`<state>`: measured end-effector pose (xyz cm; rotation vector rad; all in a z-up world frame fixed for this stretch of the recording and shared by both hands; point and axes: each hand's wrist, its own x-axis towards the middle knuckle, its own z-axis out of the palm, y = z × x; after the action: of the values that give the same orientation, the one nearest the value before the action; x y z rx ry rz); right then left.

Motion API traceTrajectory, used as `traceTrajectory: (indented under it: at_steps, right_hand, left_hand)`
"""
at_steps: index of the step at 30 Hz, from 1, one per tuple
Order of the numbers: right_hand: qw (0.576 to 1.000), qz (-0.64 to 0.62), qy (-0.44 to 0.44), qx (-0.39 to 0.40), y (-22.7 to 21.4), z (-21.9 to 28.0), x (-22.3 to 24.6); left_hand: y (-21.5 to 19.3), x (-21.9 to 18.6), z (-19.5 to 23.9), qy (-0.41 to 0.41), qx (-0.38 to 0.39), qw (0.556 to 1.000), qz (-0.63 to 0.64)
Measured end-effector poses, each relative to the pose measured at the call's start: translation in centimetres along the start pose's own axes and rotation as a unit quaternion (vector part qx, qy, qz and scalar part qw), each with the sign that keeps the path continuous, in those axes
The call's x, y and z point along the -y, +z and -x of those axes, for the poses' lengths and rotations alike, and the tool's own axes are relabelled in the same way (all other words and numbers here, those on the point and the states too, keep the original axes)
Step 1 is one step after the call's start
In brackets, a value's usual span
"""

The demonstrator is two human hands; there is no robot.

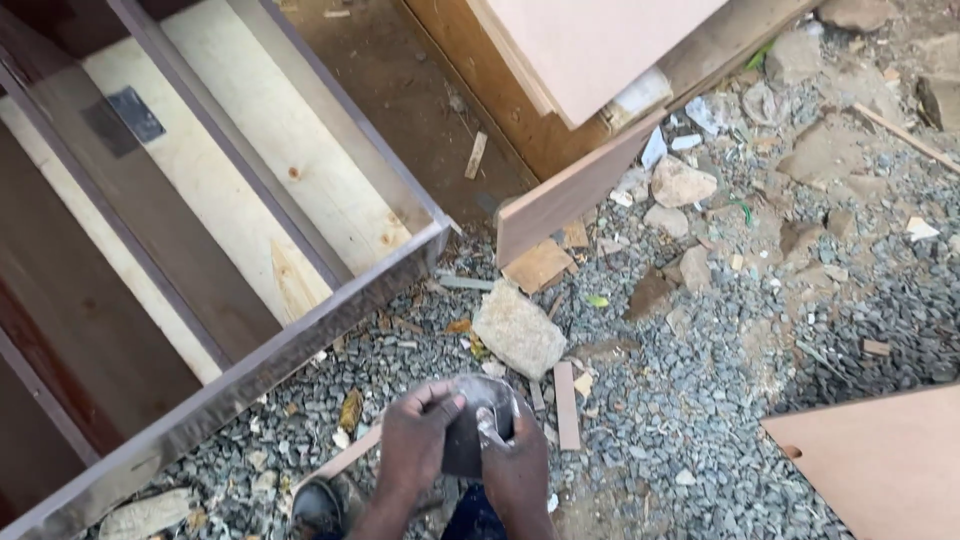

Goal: The person uses a sanding block to smooth the edges and interior surfaces of a wooden drawer or cabinet. They work on the exterior corners and then move to the interior dividers and bottom panels.

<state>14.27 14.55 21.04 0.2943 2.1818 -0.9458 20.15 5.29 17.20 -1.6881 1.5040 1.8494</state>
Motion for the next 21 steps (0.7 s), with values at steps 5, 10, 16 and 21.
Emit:
traceTrajectory:
  at_steps: [5, 10, 16, 21]
  right_hand:
    - [0.989, -0.071, -0.021, 0.125, 4.4, 2.7, 0.6]
    - [0.957, -0.095, -0.164, 0.220, 8.0, -3.8, -0.7]
    - [0.978, -0.077, -0.144, 0.130, 12.6, -17.9, -6.1]
    - [0.990, -0.048, -0.124, -0.054, 17.8, -28.4, -9.5]
  left_hand:
    - [-5.9, 1.4, -1.8, 0.038, 0.014, 0.998, 0.042]
    - [-6.9, 1.3, -6.3, -0.002, 0.013, 0.987, 0.162]
    - [-0.3, 8.5, -22.1, 0.152, -0.001, 0.969, 0.195]
    - [3.0, 9.0, -32.0, 0.150, 0.019, 0.985, 0.080]
